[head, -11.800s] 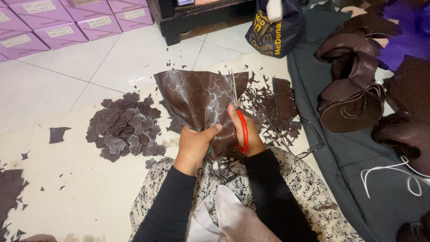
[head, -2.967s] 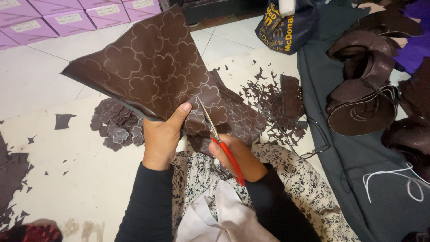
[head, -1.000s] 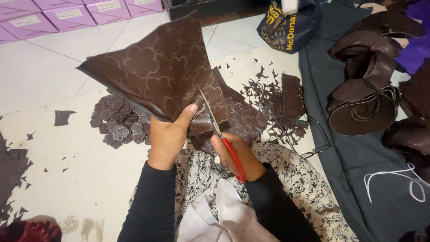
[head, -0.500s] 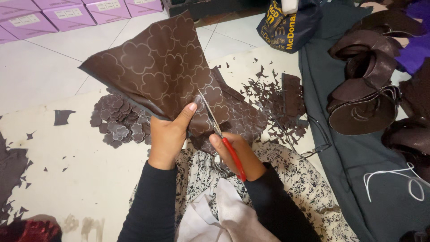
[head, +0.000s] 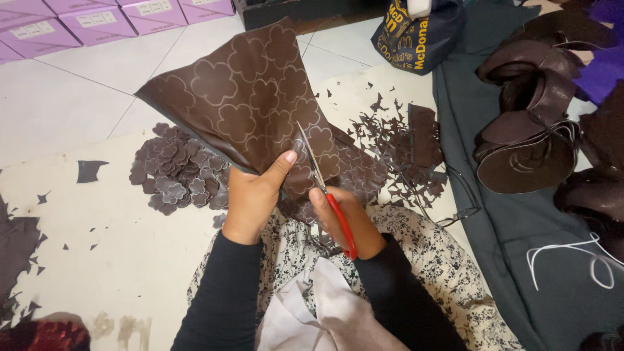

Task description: The person sits on the floor and uses red-handled scissors to cut flower-shaped pieces from a brown patterned sheet. They repeatedly cut along the outlines, place the finished shapes into a growing pile, and trim the remaining sheet to continue cutting more shapes.

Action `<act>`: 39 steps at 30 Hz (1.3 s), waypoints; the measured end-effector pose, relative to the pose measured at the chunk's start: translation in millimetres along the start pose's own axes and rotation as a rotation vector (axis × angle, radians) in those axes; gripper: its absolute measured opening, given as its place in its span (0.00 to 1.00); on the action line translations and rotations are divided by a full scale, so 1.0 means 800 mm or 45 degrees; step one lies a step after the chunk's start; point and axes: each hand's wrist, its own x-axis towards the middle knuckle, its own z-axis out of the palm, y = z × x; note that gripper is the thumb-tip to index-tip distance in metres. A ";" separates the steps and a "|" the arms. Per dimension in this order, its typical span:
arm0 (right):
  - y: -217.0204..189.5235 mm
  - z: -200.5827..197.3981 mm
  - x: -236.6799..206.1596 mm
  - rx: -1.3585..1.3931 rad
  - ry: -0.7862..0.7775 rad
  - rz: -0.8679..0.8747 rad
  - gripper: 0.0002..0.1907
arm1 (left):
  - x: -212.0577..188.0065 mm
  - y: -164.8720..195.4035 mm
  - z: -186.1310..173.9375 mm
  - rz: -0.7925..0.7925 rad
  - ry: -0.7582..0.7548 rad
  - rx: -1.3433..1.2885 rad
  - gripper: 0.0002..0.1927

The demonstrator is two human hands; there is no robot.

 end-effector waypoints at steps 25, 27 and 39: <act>0.021 -0.011 0.005 -0.188 0.082 -0.154 0.09 | -0.005 -0.005 0.009 -0.060 0.104 0.016 0.17; 0.022 -0.012 0.005 -0.247 0.101 -0.198 0.09 | -0.006 -0.003 0.008 -0.079 0.109 0.049 0.16; 0.031 -0.013 0.009 -0.062 -0.015 0.081 0.10 | -0.012 0.005 0.008 -0.110 0.089 0.174 0.15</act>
